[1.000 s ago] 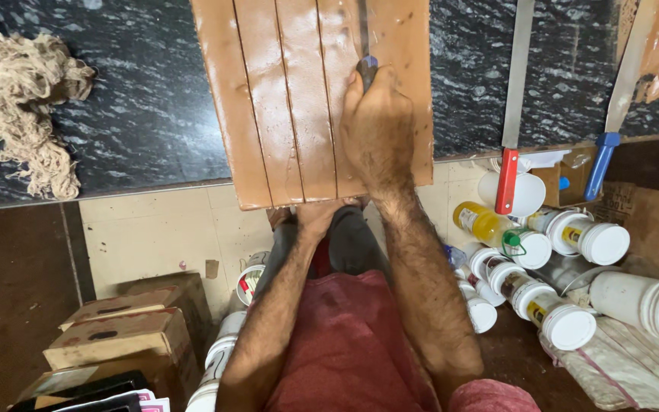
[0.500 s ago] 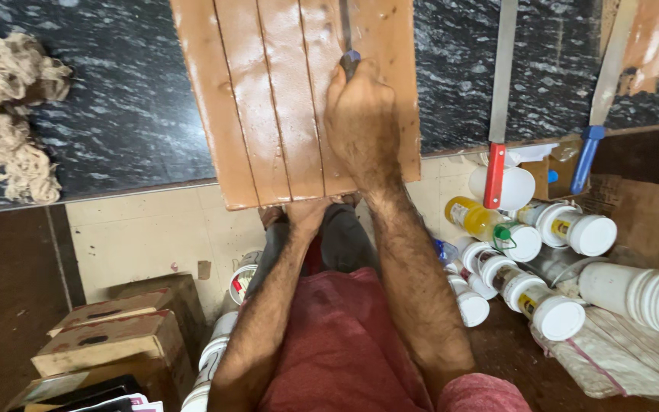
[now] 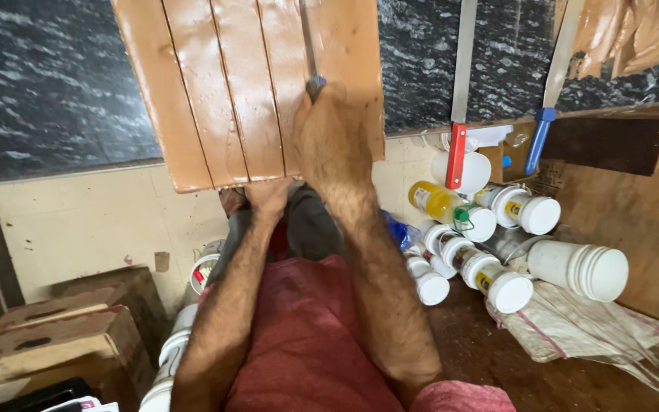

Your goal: The person cuts a large slab of brownie-like dessert into square pieces using a long knife, then uses a spatula to spread a chocolate frosting onto a different surface.

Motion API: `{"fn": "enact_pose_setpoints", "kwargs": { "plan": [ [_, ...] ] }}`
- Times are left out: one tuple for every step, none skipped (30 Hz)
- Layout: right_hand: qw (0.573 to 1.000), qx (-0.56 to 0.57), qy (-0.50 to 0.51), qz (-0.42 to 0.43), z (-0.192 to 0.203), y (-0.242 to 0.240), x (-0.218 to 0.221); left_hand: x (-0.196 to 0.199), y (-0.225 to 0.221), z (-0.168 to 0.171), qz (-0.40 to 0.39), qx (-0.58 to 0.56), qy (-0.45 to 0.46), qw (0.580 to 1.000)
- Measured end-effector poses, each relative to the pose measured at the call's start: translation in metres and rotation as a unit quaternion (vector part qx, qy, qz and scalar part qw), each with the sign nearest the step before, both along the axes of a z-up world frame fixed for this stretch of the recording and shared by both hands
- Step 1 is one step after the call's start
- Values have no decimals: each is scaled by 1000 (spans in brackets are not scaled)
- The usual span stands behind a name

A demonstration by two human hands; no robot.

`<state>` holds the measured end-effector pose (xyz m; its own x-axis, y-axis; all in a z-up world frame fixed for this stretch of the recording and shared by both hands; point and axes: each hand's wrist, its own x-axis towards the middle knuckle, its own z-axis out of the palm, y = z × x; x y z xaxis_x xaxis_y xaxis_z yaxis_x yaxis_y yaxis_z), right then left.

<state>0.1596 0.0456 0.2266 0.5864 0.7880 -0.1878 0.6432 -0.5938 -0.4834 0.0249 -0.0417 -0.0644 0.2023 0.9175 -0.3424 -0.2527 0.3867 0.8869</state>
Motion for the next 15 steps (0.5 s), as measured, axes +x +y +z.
{"fn": "enact_pose_setpoints", "kwargs": {
  "plan": [
    [999,26,-7,30,0,-9,-2,-1,0,0,0,0,-1,1000],
    [999,23,-9,32,0,-18,-6,-1,1,1,0,-1,-3,1000],
    [1000,10,-20,22,0,-25,-11,-1,1,1,1,-2,-7,1000],
    [999,-5,-31,11,2,-33,-16,0,1,1,-1,-5,-9,1000],
    [999,-9,-34,12,4,-40,-19,0,-1,2,-2,-9,-14,1000],
    [998,-64,1,-12,5,-45,-22,2,1,2,0,-10,-17,1000],
    [992,-119,35,-36,4,-49,-23,3,3,3,-1,-11,-19,1000],
    [991,-122,37,-34,2,-53,-23,0,4,4,-4,-12,-13,1000],
    [996,-86,-7,18,-2,-56,-19,2,2,6,-7,-15,-8,1000],
    [995,-45,-48,72,-6,-58,-15,2,4,8,-10,-14,2,1000],
    [988,-4,-89,125,-10,-60,-12,4,4,12,-4,-10,-10,1000],
    [975,38,-130,174,-12,-60,-10,5,6,16,8,-6,-55,998],
    [957,79,-171,222,-14,-59,-11,6,9,20,25,1,-106,994],
    [957,78,-172,221,-11,-70,-16,8,11,24,25,0,-107,994],
    [982,70,-103,144,-3,-87,-28,9,12,26,22,-18,-127,992]
  ]
}}
